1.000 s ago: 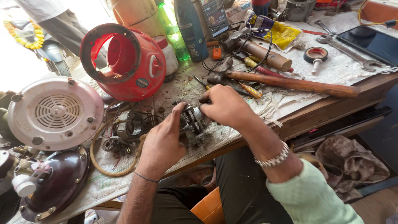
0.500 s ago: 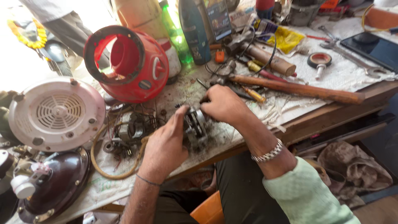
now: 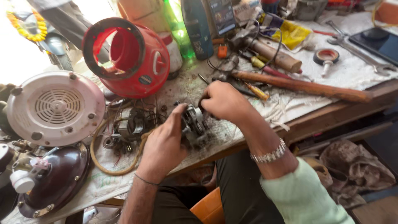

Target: The person disassembles a small electrical motor component using a screwdriver and hammer, then cleans the parts with a sanding block. They remove screws, separate the housing, and sand the internal surfaces before placing the parts back on the workbench.

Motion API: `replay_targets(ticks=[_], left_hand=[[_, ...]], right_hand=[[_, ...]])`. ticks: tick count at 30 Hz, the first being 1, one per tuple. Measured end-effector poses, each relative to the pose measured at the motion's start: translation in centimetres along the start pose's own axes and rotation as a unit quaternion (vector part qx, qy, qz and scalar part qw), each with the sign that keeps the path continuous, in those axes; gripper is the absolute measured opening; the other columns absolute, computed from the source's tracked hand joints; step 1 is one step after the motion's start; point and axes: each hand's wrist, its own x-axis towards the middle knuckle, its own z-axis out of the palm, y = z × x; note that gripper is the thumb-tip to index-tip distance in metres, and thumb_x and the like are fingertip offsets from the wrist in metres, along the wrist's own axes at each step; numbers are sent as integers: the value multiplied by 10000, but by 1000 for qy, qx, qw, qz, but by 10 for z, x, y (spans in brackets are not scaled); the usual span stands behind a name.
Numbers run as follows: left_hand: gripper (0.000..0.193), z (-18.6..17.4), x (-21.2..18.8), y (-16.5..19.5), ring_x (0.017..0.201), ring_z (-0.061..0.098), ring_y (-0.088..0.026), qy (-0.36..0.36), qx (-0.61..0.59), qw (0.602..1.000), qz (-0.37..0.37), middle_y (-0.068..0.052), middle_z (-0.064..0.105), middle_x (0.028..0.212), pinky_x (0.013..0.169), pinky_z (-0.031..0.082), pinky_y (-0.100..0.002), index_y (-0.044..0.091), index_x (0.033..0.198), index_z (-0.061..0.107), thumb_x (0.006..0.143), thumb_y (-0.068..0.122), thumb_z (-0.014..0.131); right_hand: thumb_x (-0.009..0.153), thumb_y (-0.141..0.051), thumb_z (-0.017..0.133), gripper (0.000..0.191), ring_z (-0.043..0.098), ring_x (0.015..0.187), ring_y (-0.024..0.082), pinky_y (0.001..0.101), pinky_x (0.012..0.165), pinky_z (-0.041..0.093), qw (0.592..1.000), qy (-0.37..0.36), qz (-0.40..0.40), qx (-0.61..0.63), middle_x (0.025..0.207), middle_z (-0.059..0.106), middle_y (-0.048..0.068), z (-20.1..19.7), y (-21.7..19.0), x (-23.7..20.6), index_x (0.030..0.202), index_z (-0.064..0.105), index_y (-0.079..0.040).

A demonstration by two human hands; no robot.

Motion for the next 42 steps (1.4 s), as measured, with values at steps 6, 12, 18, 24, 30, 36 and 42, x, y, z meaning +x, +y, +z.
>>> replay_targets(ticks=[6,12,18,24,30,36,42], left_hand=[[893,2,-1,-1,1229,566,-433,-1,-12,1000,5,-226,570,1380,953,493,-494,98,1465,326,657,1,693],[895,-7,-4,-10,1297,515,-463,-40,-93,995,4,-280,538,1382,1025,460,-489,51,1510,270,716,-27,676],[943,-15,-2,-5,1261,538,-474,-34,-54,998,-3,-247,518,1391,985,491,-484,62,1472,287,639,-39,716],[956,-12,6,-4,1258,560,-446,-77,-49,994,-68,-174,521,1430,974,497,-483,132,1502,321,640,-66,684],[1040,1,7,-21,1279,508,-493,-29,-82,995,49,-332,513,1352,1029,454,-484,-56,1515,176,668,45,771],[1044,-2,5,-21,1257,529,-472,-97,-63,992,-43,-307,578,1288,1021,468,-478,-17,1549,135,704,48,745],[969,-7,9,-15,1245,576,-432,-91,-54,992,-62,-231,637,1263,986,495,-482,93,1521,281,669,11,735]], right_hand=[[762,-166,656,258,698,866,440,511,807,550,985,88,-87,-121,830,691,289,12,6,15,855,706,70],[805,-228,669,293,697,915,437,508,871,547,980,86,-58,-171,868,696,297,11,1,8,840,722,58],[809,-216,654,259,708,896,423,493,872,557,981,70,-83,-160,860,701,287,10,-13,2,849,750,21],[802,-196,618,256,752,860,376,475,853,578,990,33,-70,-122,819,754,243,3,-15,-3,821,763,14],[849,-217,661,268,696,910,444,507,885,556,974,118,-50,-186,890,696,303,14,-18,-5,879,752,33],[901,-200,625,258,715,901,416,495,876,561,978,105,-58,-171,881,712,271,15,-23,-12,886,747,28],[896,-227,647,241,696,893,431,510,859,546,978,99,-109,-146,865,720,266,10,-23,-20,924,763,-17]])
